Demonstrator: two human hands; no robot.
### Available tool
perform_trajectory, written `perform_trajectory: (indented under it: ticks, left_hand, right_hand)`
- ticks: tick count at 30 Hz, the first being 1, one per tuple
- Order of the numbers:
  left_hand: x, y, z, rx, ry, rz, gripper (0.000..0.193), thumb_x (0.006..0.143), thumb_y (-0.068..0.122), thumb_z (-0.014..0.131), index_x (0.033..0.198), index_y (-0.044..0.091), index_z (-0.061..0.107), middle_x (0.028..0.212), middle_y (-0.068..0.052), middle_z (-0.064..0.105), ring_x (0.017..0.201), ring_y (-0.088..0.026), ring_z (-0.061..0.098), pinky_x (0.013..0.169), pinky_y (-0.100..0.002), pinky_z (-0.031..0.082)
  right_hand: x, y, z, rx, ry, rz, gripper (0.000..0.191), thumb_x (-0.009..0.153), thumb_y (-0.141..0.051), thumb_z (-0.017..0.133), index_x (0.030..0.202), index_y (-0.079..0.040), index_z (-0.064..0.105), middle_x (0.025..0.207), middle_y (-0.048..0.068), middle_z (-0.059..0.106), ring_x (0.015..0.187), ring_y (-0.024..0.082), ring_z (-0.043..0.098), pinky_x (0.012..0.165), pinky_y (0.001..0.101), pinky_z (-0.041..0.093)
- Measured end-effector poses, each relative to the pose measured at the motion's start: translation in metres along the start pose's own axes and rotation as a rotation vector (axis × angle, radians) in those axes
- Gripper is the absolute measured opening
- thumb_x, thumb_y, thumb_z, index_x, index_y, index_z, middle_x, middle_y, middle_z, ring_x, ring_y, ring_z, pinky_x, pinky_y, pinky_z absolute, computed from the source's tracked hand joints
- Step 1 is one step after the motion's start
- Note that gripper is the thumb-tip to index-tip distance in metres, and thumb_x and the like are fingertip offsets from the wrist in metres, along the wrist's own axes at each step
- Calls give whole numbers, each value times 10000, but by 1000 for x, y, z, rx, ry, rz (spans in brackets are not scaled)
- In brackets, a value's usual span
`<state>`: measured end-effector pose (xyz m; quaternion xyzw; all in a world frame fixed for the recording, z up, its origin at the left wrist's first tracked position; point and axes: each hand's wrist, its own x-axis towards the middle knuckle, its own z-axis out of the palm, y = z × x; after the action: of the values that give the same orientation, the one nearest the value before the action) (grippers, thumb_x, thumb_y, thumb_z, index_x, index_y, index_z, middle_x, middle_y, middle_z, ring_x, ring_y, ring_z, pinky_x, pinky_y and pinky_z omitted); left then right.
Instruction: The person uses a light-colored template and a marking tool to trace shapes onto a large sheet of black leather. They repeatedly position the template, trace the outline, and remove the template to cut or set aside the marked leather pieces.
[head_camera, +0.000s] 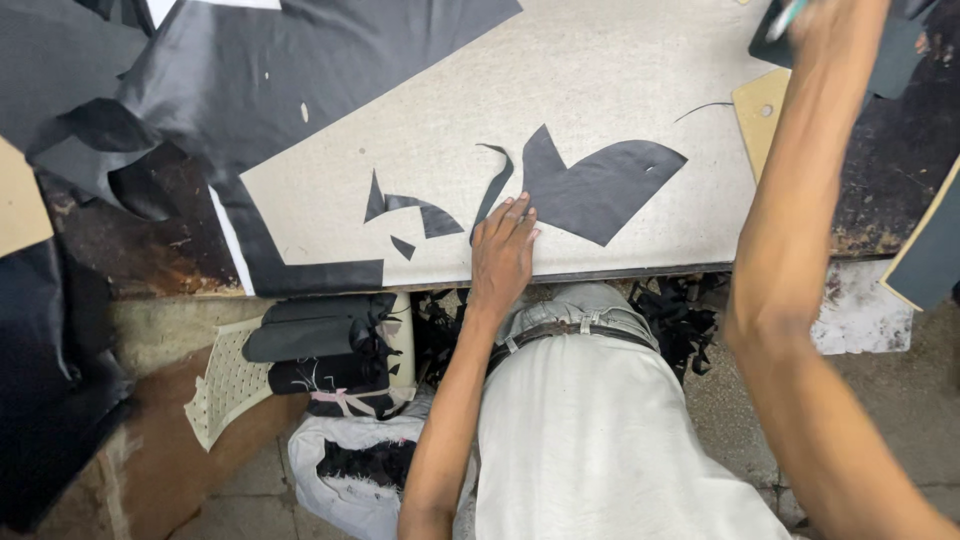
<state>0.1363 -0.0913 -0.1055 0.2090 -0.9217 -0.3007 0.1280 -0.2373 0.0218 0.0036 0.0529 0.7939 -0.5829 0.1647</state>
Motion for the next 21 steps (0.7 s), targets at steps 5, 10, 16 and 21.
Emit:
perform_trajectory:
  ticks: [5,10,16,21]
  left_hand:
    - [19,-16,-5,-209,55,85,405,924,53,737,1320,35,653,1285,-79,666,1169,-273,567,1042,-392,432]
    - [23,-24,1,-252,62,168,565,868,-58,669,1420,14,569,1321,-111,644,1177,-289,558,1050,-414,419]
    - [21,-28,5,-244,-26,188,540,869,-50,649,1399,27,585,1369,-122,587,1222,-288,541,1051,-433,413]
    - [18,-28,10,-174,5,227,450,910,12,690,1354,34,620,1382,-95,581,1235,-283,525,1050,-430,407]
  right_hand:
    - [-124,100,1,-88,-178,82,261,912,53,623,1078,-102,751,817,46,729,517,84,485,417,237,352]
    - [-166,172,22,-161,-188,-155,187,946,41,675,1090,-33,768,876,96,735,734,98,593,688,274,496]
    - [-179,177,35,-260,-44,-294,190,973,39,645,1119,-15,753,1003,73,763,770,99,607,702,269,486]
    - [-193,179,32,-462,79,-510,312,915,-29,825,1218,-34,748,1058,145,603,880,171,583,743,301,516]
